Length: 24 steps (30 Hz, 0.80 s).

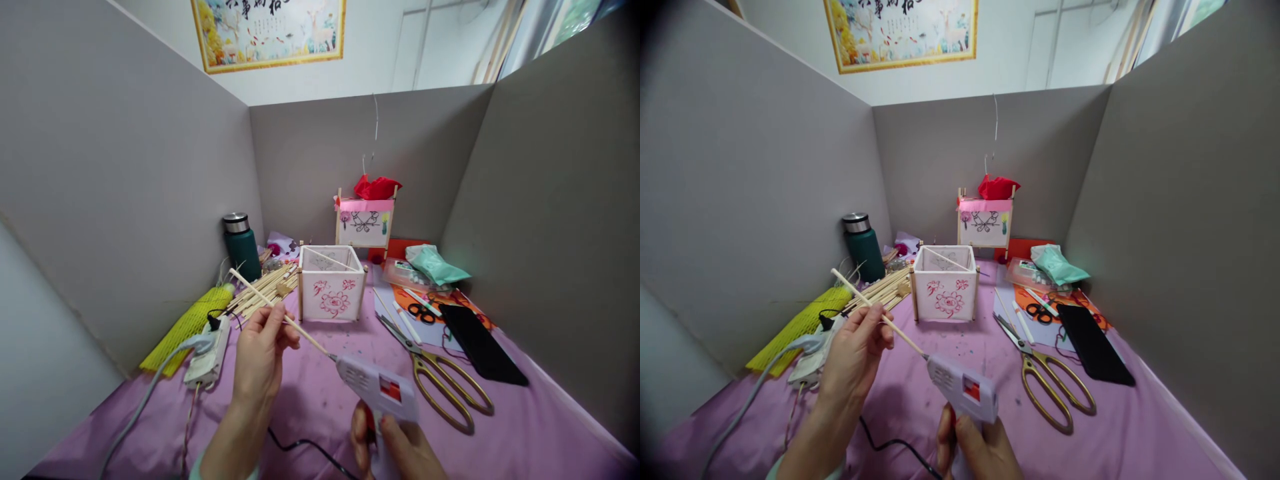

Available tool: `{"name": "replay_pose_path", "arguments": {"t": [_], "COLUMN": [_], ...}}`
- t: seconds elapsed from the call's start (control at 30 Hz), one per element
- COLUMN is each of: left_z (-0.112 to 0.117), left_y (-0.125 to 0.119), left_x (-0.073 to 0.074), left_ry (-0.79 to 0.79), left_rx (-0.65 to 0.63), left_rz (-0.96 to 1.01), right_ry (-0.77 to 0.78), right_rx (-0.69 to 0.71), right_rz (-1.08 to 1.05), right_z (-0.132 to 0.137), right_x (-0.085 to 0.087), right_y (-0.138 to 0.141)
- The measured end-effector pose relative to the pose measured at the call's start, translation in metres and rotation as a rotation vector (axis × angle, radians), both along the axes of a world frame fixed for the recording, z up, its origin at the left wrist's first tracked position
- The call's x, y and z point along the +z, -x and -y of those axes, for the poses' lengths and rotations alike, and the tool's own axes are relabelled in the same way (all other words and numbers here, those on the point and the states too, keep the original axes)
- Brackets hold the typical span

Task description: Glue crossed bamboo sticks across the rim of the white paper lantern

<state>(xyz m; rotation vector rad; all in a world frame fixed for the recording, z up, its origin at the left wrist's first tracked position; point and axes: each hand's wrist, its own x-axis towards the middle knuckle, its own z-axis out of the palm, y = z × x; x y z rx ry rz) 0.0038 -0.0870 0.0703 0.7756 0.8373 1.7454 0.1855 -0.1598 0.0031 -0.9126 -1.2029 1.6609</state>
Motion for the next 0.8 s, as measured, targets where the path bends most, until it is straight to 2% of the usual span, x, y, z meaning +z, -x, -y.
{"name": "replay_pose_path", "arguments": {"t": [0.27, 0.6, 0.8], "left_z": [-0.0007, -0.0015, -0.0046], "left_y": [-0.0006, 0.0015, 0.0029], "left_x": [-0.0024, -0.0046, -0.008], "left_ry": [-0.02, 0.058, 0.092], "left_rx": [0.028, -0.016, -0.067], "left_rz": [0.028, 0.092, 0.109], "right_ry": [0.01, -0.046, 0.003], "right_rx": [-0.021, -0.054, -0.036], "right_rz": [-0.004, -0.042, -0.07], "right_z": [0.0003, -0.0044, -0.0016], "right_x": [0.0007, -0.0048, 0.0005], "right_y": [0.0009, 0.0008, 0.0017]}}
